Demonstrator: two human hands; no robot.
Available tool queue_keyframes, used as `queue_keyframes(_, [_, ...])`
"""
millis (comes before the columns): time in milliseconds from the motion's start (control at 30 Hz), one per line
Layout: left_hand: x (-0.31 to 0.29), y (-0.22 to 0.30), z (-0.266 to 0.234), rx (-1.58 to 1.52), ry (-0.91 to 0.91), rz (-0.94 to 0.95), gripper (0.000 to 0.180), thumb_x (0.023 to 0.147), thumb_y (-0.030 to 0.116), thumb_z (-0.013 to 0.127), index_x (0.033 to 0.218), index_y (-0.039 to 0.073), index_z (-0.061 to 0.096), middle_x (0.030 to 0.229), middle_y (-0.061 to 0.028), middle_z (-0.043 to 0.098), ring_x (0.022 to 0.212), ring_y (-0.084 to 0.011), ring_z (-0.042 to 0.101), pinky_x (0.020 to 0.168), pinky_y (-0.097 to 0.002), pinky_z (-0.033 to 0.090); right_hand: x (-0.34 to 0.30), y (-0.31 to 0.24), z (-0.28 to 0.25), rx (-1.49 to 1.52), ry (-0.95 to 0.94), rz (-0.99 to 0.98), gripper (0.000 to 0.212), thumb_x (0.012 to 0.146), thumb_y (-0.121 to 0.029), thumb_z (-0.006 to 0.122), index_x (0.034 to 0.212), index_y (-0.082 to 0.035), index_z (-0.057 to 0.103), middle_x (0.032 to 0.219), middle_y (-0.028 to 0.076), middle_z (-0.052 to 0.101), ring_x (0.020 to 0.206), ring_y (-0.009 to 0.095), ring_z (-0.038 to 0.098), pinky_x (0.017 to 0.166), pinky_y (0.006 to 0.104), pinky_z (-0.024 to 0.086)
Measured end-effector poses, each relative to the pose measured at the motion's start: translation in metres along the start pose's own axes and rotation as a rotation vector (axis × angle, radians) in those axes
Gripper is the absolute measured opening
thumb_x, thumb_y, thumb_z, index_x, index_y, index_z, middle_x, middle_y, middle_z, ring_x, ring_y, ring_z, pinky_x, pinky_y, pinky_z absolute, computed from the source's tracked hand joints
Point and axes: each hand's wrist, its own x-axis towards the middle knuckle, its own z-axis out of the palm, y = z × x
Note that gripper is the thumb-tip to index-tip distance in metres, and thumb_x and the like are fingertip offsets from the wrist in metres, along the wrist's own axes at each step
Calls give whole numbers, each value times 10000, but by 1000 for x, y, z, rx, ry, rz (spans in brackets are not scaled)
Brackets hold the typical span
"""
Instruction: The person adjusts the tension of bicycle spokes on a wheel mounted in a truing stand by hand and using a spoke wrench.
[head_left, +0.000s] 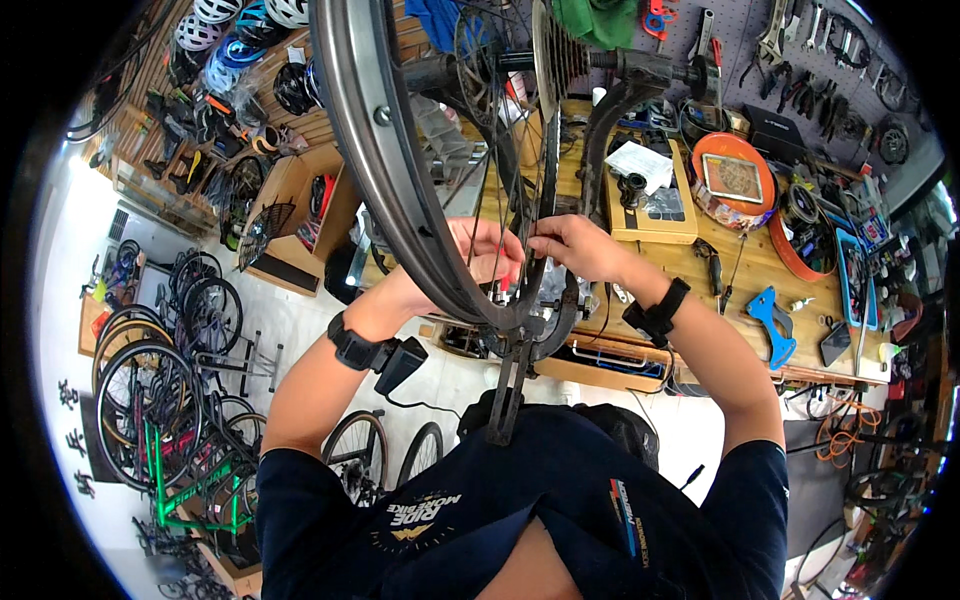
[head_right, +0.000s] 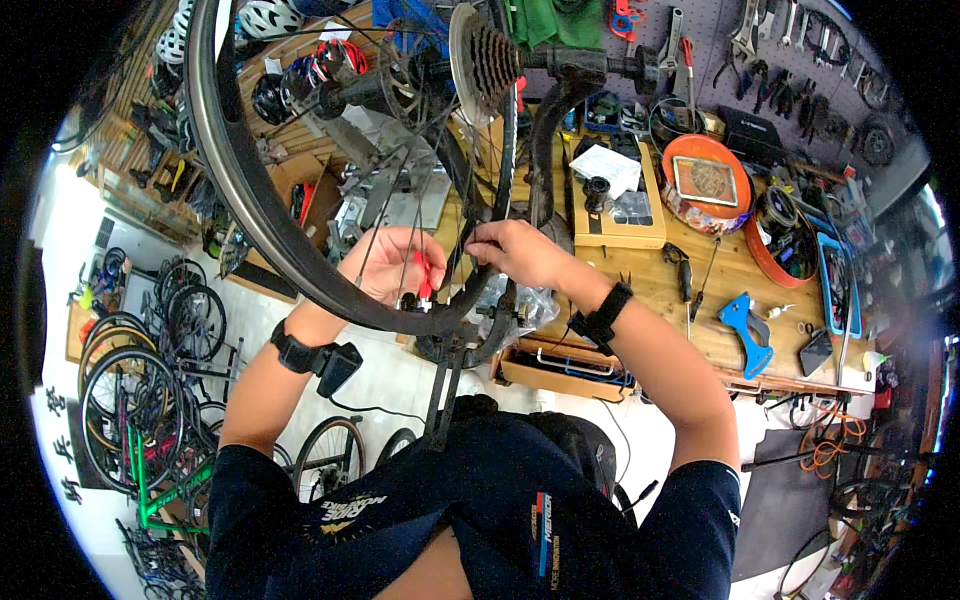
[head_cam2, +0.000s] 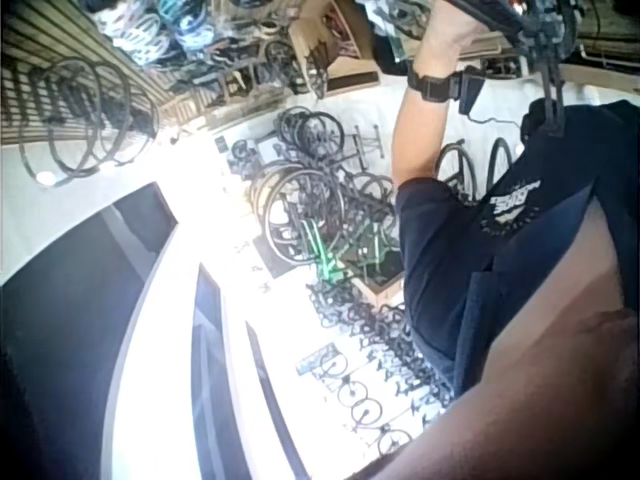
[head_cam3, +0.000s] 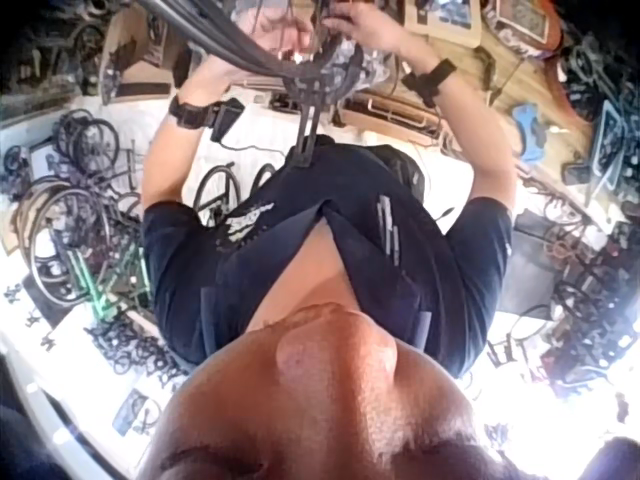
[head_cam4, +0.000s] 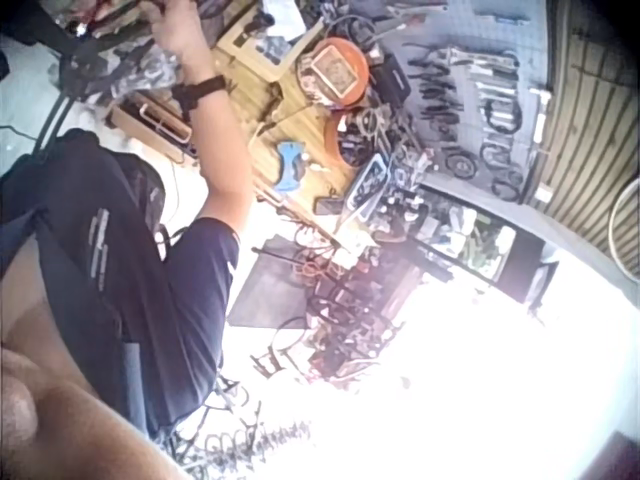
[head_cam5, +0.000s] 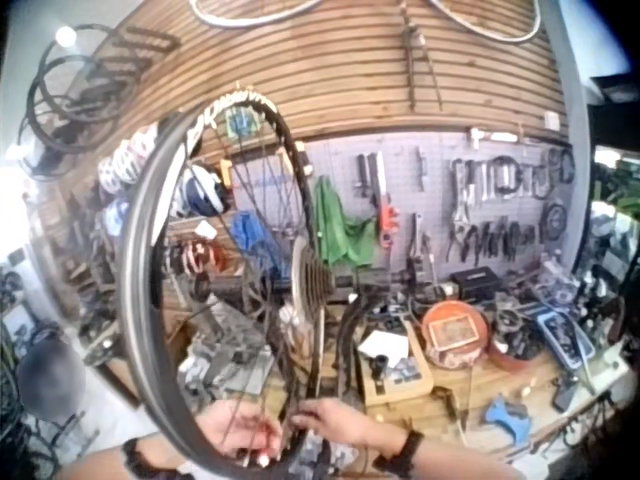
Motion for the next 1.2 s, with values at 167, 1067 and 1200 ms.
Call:
queue_keyframes(167, [2, 11, 19, 611, 299, -29, 312, 818, 240, 804, 807, -3, 608, 647, -31, 647, 601, -59, 591, 549, -220, 447, 6, 10, 2, -125, 71, -69, 222, 930, -203, 596, 913, 11, 650, 776, 213, 638, 757, 381, 629, 684, 419, 492])
queue_keyframes(1067, [25, 0, -36, 543, 86, 56, 567, 998, 366, 539, 1386, -21, 392, 1210, -88, 591, 1085, -135, 575, 941, -279, 448, -46, -99, -1, 206, 72, -186, 90, 910, -19, 649, 940, 42, 589, 810, 66, 654, 696, 96, 639, 615, 253, 517])
queue_keyframes(1200, [39, -9, -13, 484, 185, -29, 676, 999, 367, 541, 1476, -21, 260, 1282, -112, 535, 1204, -173, 526, 1029, -291, 404, -53, -98, 15, 556, 216, -40, 76, 900, -1, 648, 945, 43, 606, 814, 74, 656, 685, 102, 645, 614, 245, 524])
